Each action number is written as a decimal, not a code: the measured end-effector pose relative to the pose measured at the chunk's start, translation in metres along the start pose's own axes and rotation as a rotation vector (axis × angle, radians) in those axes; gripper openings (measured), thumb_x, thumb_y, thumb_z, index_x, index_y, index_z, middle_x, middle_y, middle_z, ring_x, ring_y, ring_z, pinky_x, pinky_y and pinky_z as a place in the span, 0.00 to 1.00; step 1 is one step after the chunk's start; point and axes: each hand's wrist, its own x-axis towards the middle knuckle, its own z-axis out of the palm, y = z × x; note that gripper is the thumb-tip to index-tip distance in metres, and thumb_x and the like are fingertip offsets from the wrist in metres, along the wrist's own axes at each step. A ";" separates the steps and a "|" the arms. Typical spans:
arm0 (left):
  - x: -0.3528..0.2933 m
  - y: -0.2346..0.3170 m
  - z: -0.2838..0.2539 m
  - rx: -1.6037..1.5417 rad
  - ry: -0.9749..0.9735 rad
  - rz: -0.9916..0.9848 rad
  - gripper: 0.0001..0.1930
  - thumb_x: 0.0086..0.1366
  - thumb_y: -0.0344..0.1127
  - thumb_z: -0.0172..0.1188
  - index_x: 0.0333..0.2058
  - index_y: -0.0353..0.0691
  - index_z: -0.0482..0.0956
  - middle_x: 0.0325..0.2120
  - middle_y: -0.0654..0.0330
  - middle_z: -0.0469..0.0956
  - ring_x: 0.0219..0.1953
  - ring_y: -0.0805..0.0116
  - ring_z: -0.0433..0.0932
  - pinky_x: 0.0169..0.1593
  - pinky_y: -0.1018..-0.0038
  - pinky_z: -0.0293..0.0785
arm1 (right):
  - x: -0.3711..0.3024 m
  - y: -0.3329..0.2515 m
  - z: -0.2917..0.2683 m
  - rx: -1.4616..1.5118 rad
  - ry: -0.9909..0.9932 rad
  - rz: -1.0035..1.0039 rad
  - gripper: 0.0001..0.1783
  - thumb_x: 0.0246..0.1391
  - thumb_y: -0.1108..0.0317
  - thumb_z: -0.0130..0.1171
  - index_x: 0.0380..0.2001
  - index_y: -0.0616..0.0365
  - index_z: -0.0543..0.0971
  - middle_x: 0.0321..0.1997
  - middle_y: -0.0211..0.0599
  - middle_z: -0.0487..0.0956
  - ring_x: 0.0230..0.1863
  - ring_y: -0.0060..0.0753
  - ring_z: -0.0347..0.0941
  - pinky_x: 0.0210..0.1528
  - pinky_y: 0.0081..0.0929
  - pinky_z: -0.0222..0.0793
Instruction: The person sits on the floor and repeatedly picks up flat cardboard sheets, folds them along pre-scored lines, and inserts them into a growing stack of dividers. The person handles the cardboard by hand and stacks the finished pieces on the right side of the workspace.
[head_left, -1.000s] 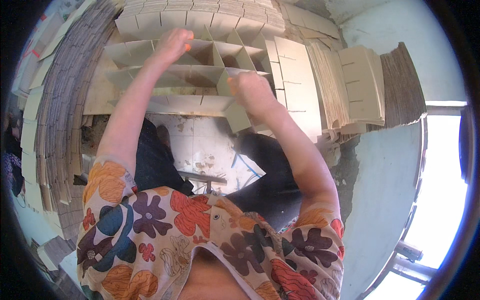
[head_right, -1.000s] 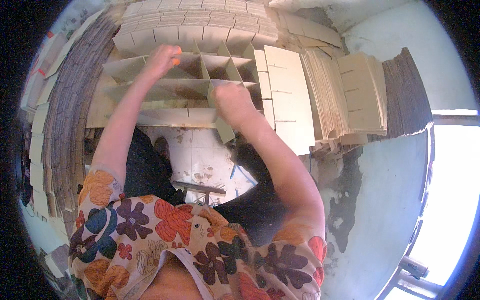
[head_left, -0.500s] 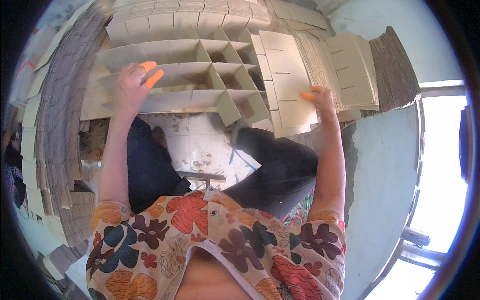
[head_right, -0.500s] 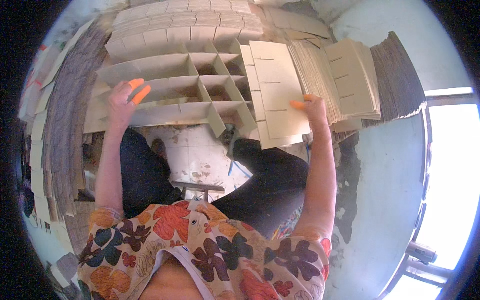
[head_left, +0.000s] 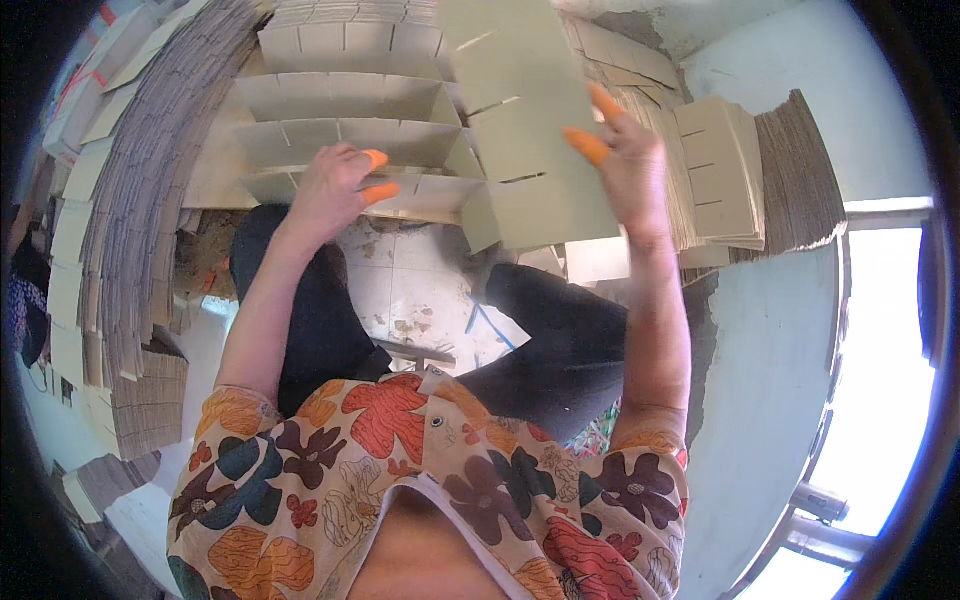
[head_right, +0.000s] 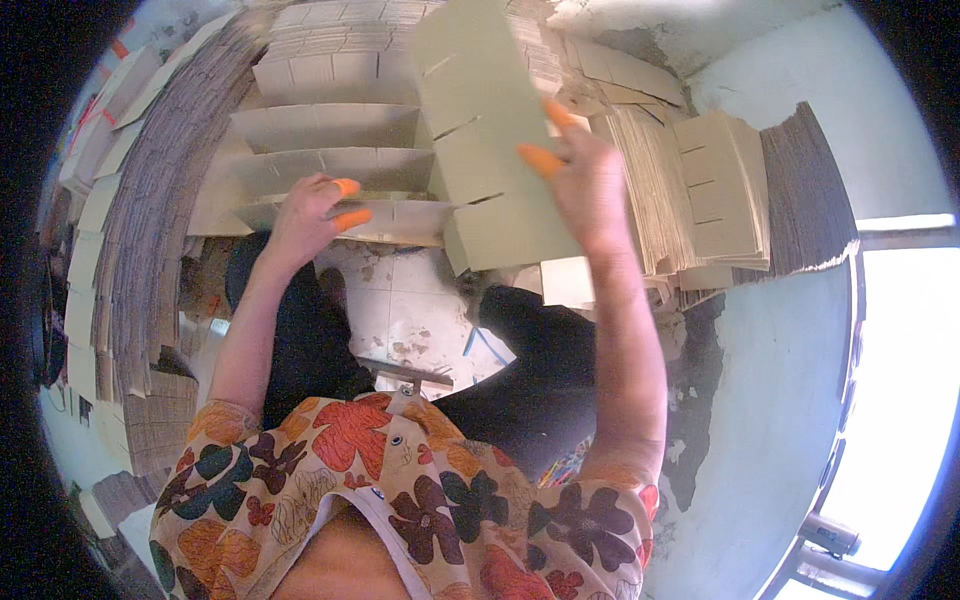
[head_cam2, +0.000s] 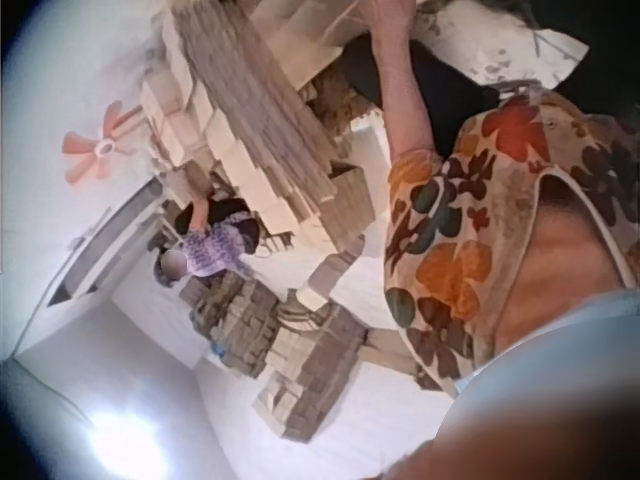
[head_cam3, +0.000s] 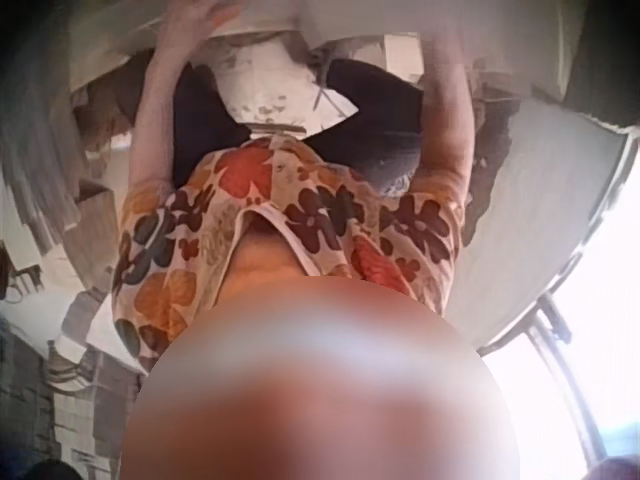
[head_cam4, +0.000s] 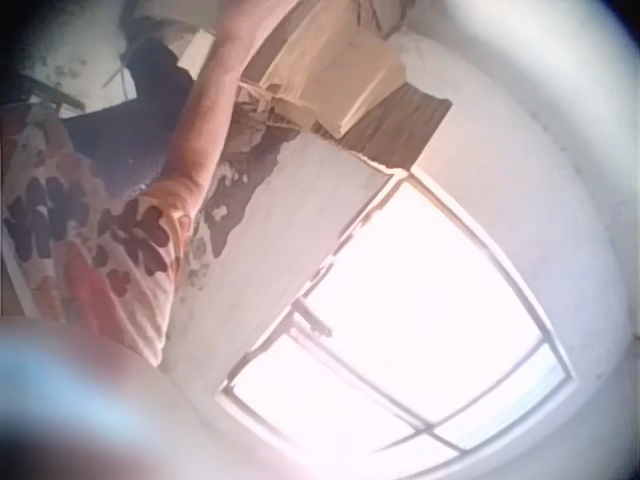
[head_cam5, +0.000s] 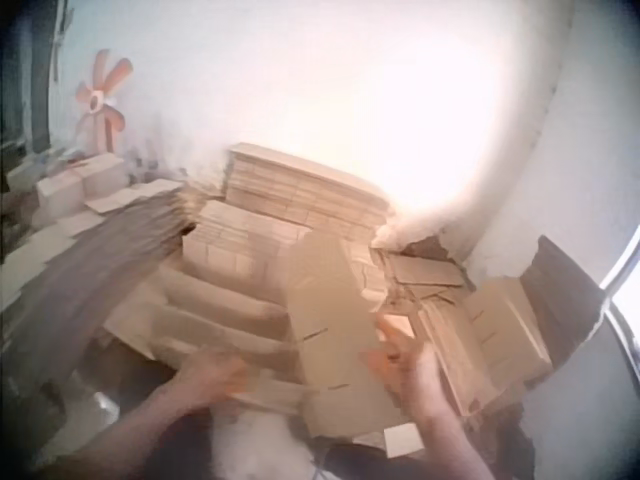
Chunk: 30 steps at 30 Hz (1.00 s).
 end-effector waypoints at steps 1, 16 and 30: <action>-0.004 -0.006 0.009 0.032 -0.004 0.027 0.14 0.50 0.37 0.67 0.33 0.37 0.78 0.28 0.55 0.79 0.34 0.55 0.75 0.40 0.63 0.69 | 0.002 -0.010 0.015 -0.179 -0.048 -0.065 0.30 0.47 0.77 0.63 0.56 0.64 0.71 0.36 0.46 0.80 0.35 0.28 0.76 0.38 0.24 0.73; -0.007 -0.020 0.035 -0.066 0.059 0.018 0.08 0.50 0.28 0.64 0.26 0.38 0.73 0.22 0.56 0.75 0.28 0.55 0.73 0.33 0.62 0.70 | 0.037 -0.034 0.092 -0.291 -0.256 -0.103 0.27 0.47 0.76 0.63 0.53 0.67 0.71 0.42 0.54 0.79 0.42 0.42 0.78 0.45 0.29 0.72; -0.005 -0.024 0.037 -0.114 0.049 0.021 0.08 0.47 0.25 0.64 0.25 0.38 0.73 0.21 0.55 0.75 0.27 0.54 0.72 0.33 0.63 0.69 | 0.032 -0.031 0.115 -0.310 -0.191 -0.202 0.21 0.49 0.75 0.61 0.49 0.67 0.74 0.38 0.59 0.78 0.37 0.44 0.79 0.38 0.30 0.72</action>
